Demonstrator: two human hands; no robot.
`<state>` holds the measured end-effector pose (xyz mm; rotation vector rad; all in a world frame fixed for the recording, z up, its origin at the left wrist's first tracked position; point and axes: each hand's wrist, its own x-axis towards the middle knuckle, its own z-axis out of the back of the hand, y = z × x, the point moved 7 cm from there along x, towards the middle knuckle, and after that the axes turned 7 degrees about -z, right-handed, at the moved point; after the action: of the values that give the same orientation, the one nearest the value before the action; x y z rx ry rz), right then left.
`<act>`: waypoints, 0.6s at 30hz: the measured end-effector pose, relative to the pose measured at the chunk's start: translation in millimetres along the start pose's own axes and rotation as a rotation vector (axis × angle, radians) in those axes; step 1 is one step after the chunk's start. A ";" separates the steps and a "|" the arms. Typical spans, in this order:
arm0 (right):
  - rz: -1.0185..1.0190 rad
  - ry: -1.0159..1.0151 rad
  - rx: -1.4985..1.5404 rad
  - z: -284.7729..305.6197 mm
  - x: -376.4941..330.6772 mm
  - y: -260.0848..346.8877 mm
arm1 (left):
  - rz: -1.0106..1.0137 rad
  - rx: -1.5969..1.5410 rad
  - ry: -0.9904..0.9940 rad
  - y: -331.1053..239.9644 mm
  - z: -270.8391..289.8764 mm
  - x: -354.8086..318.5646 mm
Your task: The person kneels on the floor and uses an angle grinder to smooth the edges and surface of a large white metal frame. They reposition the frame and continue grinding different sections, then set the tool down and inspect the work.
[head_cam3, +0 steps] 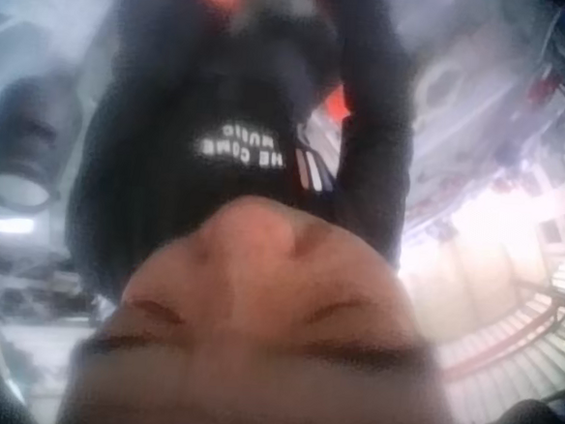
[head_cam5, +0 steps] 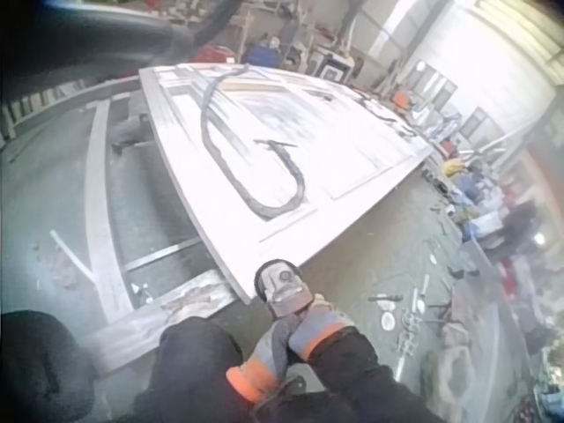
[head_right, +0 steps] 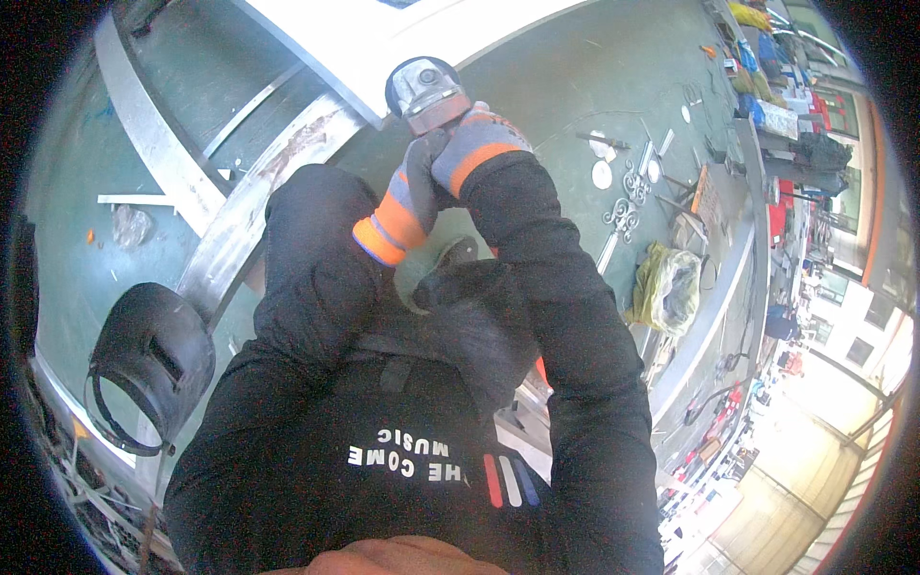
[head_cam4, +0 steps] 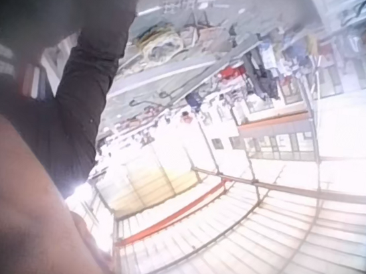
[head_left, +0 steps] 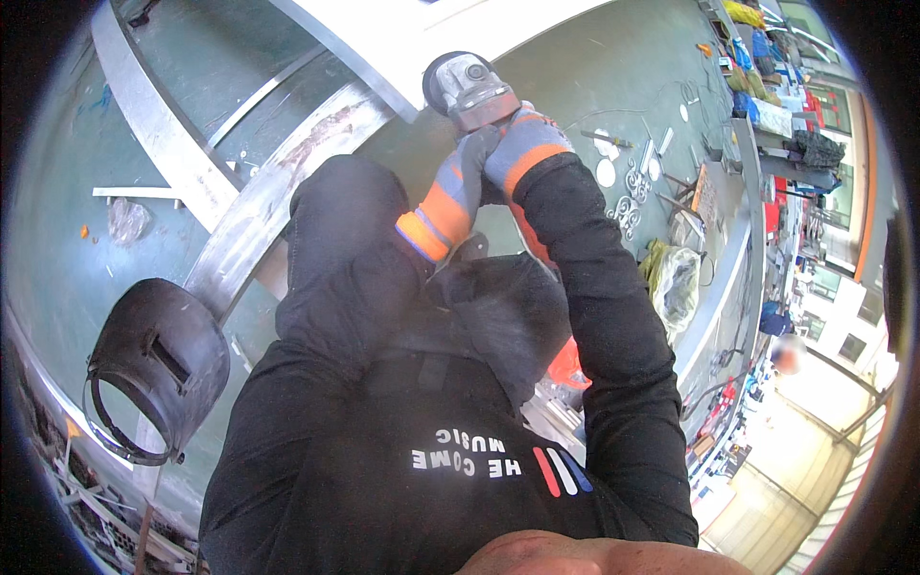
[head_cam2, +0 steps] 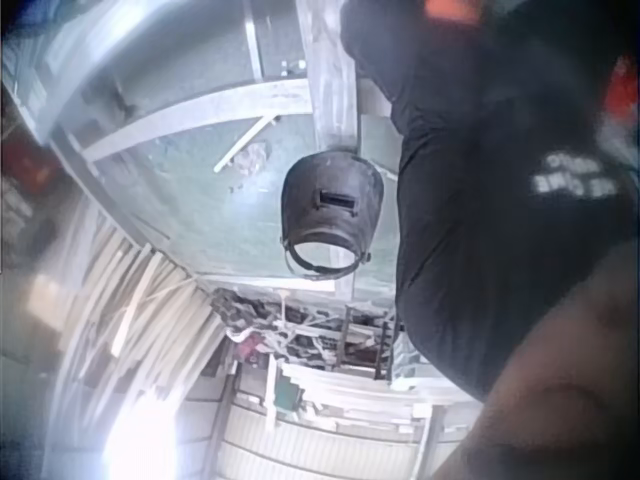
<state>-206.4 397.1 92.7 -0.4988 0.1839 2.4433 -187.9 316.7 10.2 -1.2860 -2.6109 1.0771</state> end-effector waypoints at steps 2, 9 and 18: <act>-0.017 0.017 0.000 -4.5 3.0 -3.5 | 0.001 0.021 -0.041 -0.5 1.3 -1.5; -0.057 0.009 0.068 -6.3 5.6 -7.4 | -0.079 0.068 -0.001 -6.6 0.5 -0.9; -0.006 0.035 0.066 3.5 9.2 2.5 | -0.061 -0.005 -0.035 -7.8 5.2 14.0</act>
<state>-215.7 401.2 92.3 -0.5128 0.2760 2.4151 -204.1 320.5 7.4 -1.1906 -2.6607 1.0940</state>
